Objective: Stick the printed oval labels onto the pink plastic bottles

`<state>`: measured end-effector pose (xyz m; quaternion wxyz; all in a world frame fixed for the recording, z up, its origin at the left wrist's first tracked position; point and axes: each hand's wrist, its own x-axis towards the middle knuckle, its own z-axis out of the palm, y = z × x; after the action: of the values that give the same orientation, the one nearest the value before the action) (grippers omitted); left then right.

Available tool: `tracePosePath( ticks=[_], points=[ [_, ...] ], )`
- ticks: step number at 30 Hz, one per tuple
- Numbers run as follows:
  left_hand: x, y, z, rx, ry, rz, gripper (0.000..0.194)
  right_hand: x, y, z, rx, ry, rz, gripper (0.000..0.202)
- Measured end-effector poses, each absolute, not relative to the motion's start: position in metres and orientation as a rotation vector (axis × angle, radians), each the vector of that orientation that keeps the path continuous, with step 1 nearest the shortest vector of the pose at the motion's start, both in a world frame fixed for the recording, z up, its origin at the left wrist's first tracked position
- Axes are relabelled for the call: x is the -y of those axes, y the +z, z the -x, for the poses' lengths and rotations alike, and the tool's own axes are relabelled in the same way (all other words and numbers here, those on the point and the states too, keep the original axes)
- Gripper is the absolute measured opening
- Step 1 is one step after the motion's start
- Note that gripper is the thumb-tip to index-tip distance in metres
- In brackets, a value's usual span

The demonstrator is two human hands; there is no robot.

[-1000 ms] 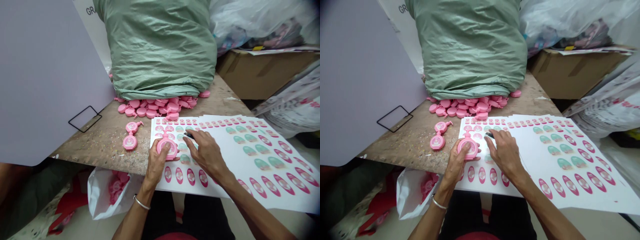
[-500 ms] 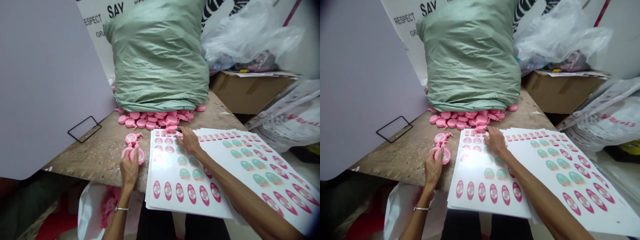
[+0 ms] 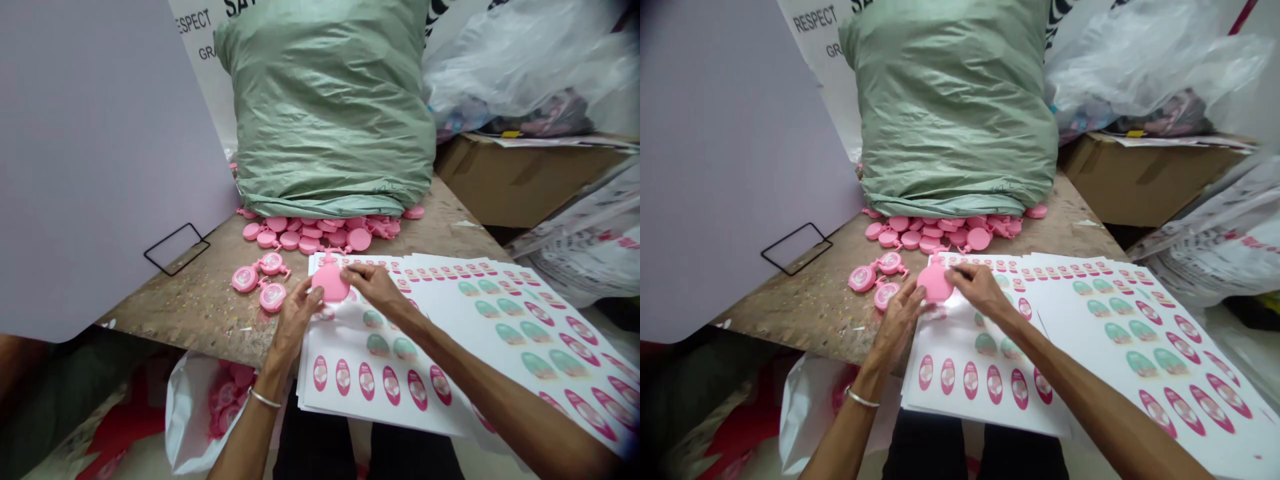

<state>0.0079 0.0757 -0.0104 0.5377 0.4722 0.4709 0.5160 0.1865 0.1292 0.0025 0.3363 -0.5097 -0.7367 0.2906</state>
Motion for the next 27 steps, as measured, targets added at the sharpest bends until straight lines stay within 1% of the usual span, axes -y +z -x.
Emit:
tracePosePath(
  ticks=[1,2,3,6,9,11,13,17,20,27],
  points=[
    [-0.075,-0.011,-0.013,-0.979,1.164,-0.981,0.038,-0.118,0.002,-0.182,1.877,0.943,1.277,0.039],
    [-0.074,-0.012,-0.017,-0.883,1.121,-0.86,0.039,-0.108,-0.001,-0.178,1.843,1.033,1.26,0.038],
    [-0.073,-0.014,-0.017,-0.846,1.109,-0.764,0.04,-0.1,-0.004,-0.176,1.811,1.04,1.283,0.036],
    [-0.069,-0.02,-0.009,-0.959,1.2,-0.641,0.04,-0.087,-0.02,-0.177,1.76,0.815,1.517,0.03],
    [-0.065,-0.024,0.001,-1.045,1.241,-0.654,0.038,-0.082,-0.038,-0.179,1.904,0.509,1.684,0.018],
    [-0.062,-0.025,0.004,-1.049,1.187,-0.665,0.038,-0.08,-0.049,-0.177,2.018,0.312,1.665,0.013],
    [-0.058,-0.027,0.003,-1.057,1.132,-0.673,0.04,-0.078,-0.057,-0.174,2.067,0.161,1.608,0.015],
    [-0.049,-0.031,0.001,-1.057,1.102,-0.673,0.041,-0.077,-0.063,-0.17,2.124,-0.008,1.528,0.018],
    [-0.045,-0.035,0.001,-1.034,1.111,-0.638,0.04,-0.076,-0.064,-0.171,2.128,0.031,1.509,0.019],
    [-0.046,-0.037,0.001,-0.995,1.146,-0.606,0.043,-0.079,-0.059,-0.172,2.063,0.292,1.548,0.014]
  ],
)
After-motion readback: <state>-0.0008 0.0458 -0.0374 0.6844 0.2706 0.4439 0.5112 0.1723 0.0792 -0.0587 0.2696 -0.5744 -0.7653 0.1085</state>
